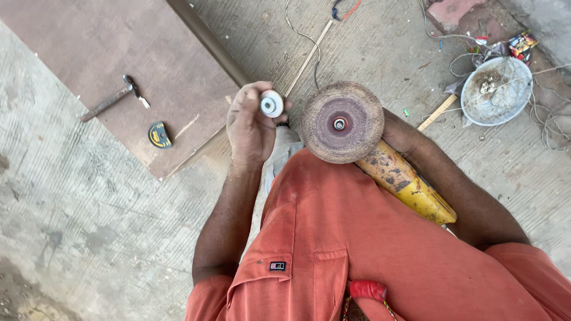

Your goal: The person uses an angle grinder to smooth the edges of a wooden box. They then remove the grinding disc, retrieve a new disc, and install it onto the grinder before resuming the grinding task.

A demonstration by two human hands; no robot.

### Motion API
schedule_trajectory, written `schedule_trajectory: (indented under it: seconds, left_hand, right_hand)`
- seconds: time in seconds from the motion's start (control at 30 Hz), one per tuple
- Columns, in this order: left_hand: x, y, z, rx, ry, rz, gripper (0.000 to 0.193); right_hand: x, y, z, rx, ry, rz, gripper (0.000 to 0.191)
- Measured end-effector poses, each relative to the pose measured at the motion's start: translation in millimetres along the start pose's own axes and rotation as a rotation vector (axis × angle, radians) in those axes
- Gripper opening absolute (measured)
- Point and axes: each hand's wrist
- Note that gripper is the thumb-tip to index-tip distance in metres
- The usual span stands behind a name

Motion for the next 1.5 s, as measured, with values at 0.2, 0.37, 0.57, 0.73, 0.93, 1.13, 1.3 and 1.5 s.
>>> schedule_trajectory:
  seconds: [0.2,0.37,0.57,0.73,0.93,1.13,1.3,1.5]
  left_hand:
    - [-2.0,4.3,26.6,-0.178,-0.043,-0.725,0.027]
    - [20.0,8.5,34.1,-0.035,-0.153,-1.222,0.034]
    - [36.8,26.8,37.0,0.12,-0.146,-1.317,0.036]
    - [34.1,42.9,54.0,-0.074,-0.085,-0.706,0.03]
    - [-64.2,63.9,72.3,0.032,0.323,-0.03,0.018]
    - [-244.3,47.6,53.9,-0.221,0.69,-0.767,0.025]
    - [-352.4,49.9,22.3,-0.362,0.825,-1.052,0.032]
    - [-463.4,81.3,-18.4,-0.426,0.86,-1.132,0.035]
  right_hand:
    - [-9.2,0.2,-8.5,-0.01,-0.032,0.078,0.053]
    - [-8.6,-10.8,-16.8,0.066,-0.056,0.105,0.052]
    - [4.3,-24.6,-23.6,0.105,-0.158,-0.014,0.047]
    - [-4.2,-21.0,-36.0,0.023,-0.189,0.268,0.044]
    - [-17.5,5.8,-36.2,0.205,-0.087,0.01,0.052]
    - [-12.5,-9.6,-65.5,0.196,0.115,0.327,0.059]
    - [29.5,-21.3,-99.3,0.306,0.177,0.396,0.061]
    - [84.2,-28.8,-130.5,0.506,0.29,0.457,0.063]
Point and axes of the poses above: each hand's wrist, its own z-axis away from the middle knuckle, its own x-axis out of the palm, y = z × x, and after that the axes turned 10 degrees about x, right-handed
